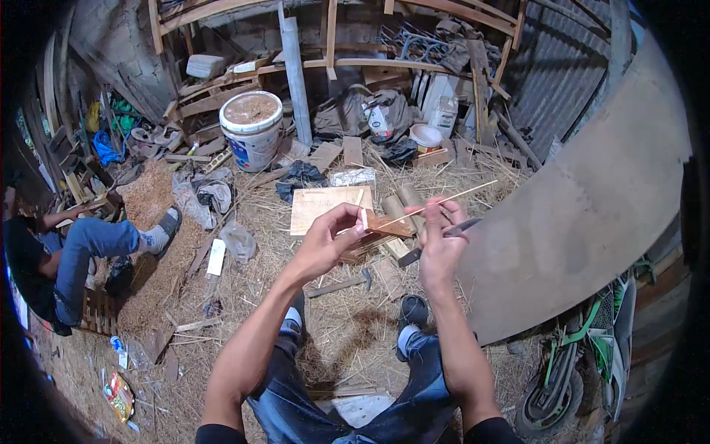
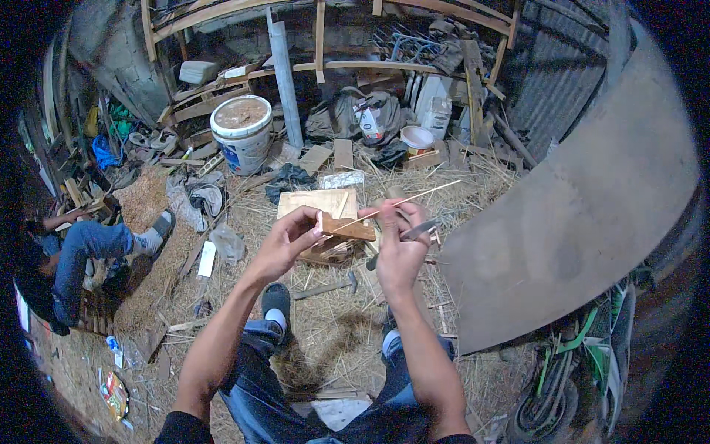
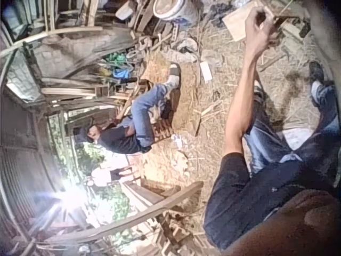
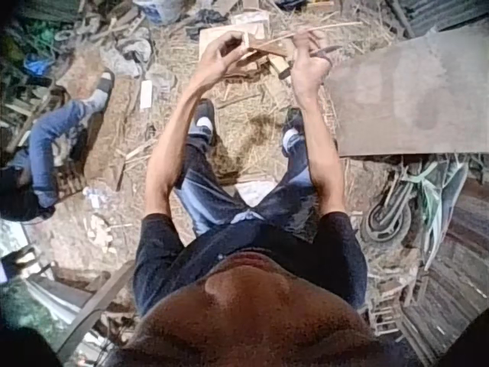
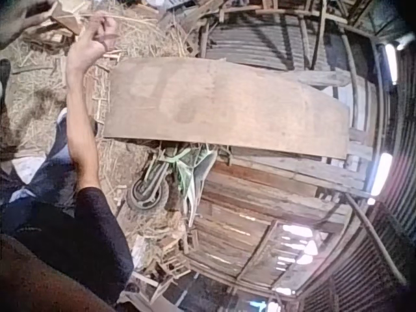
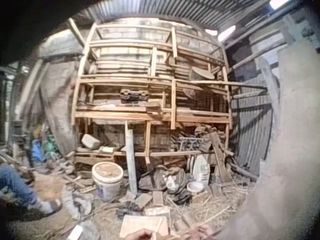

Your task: The person assembles a small wooden structure by inserting thin wooden sticks into a larger wooden piece using a knife to trim them and a hammer to tap them into place.

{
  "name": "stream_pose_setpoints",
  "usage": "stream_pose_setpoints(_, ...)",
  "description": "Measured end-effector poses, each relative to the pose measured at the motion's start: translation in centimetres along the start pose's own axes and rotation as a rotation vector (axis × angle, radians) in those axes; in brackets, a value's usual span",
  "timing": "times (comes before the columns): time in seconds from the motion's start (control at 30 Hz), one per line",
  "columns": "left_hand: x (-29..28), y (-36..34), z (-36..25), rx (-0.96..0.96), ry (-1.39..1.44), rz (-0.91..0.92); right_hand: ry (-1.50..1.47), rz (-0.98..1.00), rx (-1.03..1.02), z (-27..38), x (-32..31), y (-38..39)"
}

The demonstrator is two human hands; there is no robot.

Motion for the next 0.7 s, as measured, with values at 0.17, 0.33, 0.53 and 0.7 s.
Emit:
stream_pose_setpoints(0.17, 0.5, 0.3, -1.8, 0.120, -0.082, 0.042, 0.149, 0.183, -0.184, 0.4, 1.5, 1.5)
stream_pose_setpoints(0.33, 0.2, 0.2, -1.8, 0.128, -0.063, 0.014, 0.077, 0.241, -0.105, 0.0, 2.0, 2.2)
stream_pose_setpoints(0.53, 0.2, 0.1, -1.9, 0.122, -0.069, 0.018, 0.204, 0.189, -0.246, 1.3, 1.4, 2.0)
stream_pose_setpoints(0.7, -0.1, 0.3, -1.0, 0.016, 0.069, -0.003, 0.166, 0.169, -0.198, 1.5, 1.7, 2.0)
Point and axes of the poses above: each hand's wrist, its own y-axis away from the middle knuckle, its own x-axis out of the palm, z = x × y, the point moved 9 cm from there along -y, towards the middle knuckle, and after that the axes turned 5 degrees about -z, right-handed, at the moved point
